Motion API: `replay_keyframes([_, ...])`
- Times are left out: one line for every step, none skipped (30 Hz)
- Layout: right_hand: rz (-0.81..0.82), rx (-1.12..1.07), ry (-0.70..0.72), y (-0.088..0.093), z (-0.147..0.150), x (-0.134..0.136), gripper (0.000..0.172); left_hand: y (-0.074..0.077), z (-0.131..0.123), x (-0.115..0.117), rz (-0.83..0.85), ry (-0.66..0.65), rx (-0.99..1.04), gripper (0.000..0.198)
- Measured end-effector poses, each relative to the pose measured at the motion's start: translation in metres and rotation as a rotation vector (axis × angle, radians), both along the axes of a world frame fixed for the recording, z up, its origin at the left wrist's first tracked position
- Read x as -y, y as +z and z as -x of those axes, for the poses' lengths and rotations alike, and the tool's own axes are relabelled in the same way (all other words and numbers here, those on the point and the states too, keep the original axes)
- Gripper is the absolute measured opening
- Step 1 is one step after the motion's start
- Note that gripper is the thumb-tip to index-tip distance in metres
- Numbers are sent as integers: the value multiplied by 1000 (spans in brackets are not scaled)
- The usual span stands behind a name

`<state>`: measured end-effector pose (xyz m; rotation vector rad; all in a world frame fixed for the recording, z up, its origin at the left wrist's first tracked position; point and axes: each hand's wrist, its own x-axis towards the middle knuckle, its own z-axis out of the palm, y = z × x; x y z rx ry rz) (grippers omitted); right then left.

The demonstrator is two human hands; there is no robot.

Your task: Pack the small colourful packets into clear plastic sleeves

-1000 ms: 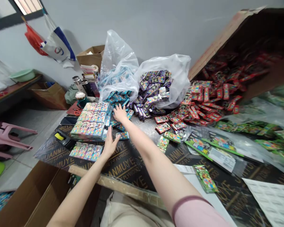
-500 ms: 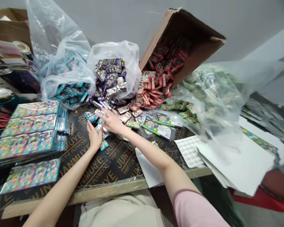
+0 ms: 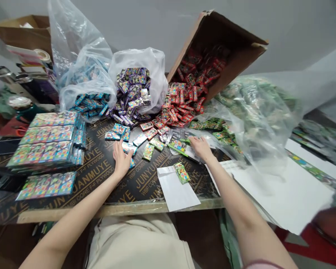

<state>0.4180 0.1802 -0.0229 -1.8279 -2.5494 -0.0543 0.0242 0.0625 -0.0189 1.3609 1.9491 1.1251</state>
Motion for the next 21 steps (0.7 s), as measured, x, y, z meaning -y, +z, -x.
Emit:
replay_keyframes([-35,-18,1,2,3,3,42,6,-2,7,-28,-35,-2,65])
replay_keyframes([-95,-48,-10,6,8,6,40,12,-5,14,-59,-78,2,63])
replay_keyframes([-180,-95,-29,12,15,10,39,18,-9,20,-93,-124,16,61])
replay_keyframes([-285,-161,-52,19,26,17,38,24,-13,26,-126,-171,39,60])
replay_keyframes([-399,-244,-78,28,41,27,37,31,-18,31,-157,-217,72,61])
replay_keyframes([-497,-340,-89,37,60,41,37,38,-24,36,-184,-263,111,64])
replay_keyframes([-564,-445,-93,48,82,58,37,45,-31,40,-207,-312,153,71])
replay_keyframes([-593,-556,-96,59,107,79,37,51,-38,43,-225,-359,199,80])
replay_keyframes([-587,-680,-85,68,134,101,36,57,-44,47,-243,-401,250,91])
replay_keyframes([-515,-817,-58,77,160,124,36,61,-48,50,-263,-429,309,100])
replay_keyframes([-408,-970,-29,84,184,145,37,65,-51,54,-284,-447,374,106])
replay_keyframes([-280,-1125,6,90,204,162,40,67,-52,58,-294,-455,447,107])
replay_keyframes([-140,-1268,74,93,221,175,44,67,-51,62,-288,-456,527,104])
replay_keyframes([-28,-1365,162,95,233,182,47,67,-48,66,-266,-451,611,98])
replay_keyframes([43,-1423,237,96,241,184,48,65,-42,71,-223,-449,698,89])
replay_keyframes([62,-1440,292,96,245,182,44,63,-35,75,-163,-453,782,82])
replay_keyframes([35,-1426,317,96,246,178,38,60,-28,79,-94,-465,852,76])
replay_keyframes([-12,-1395,314,95,246,171,33,57,-20,83,-26,-481,905,72])
replay_keyframes([-51,-1360,299,95,244,165,32,54,-13,87,35,-501,939,71])
replay_keyframes([-61,-1325,290,94,241,158,34,52,-7,91,91,-523,957,69])
replay_keyframes([-40,-1291,300,94,239,153,36,49,-1,94,136,-543,964,67])
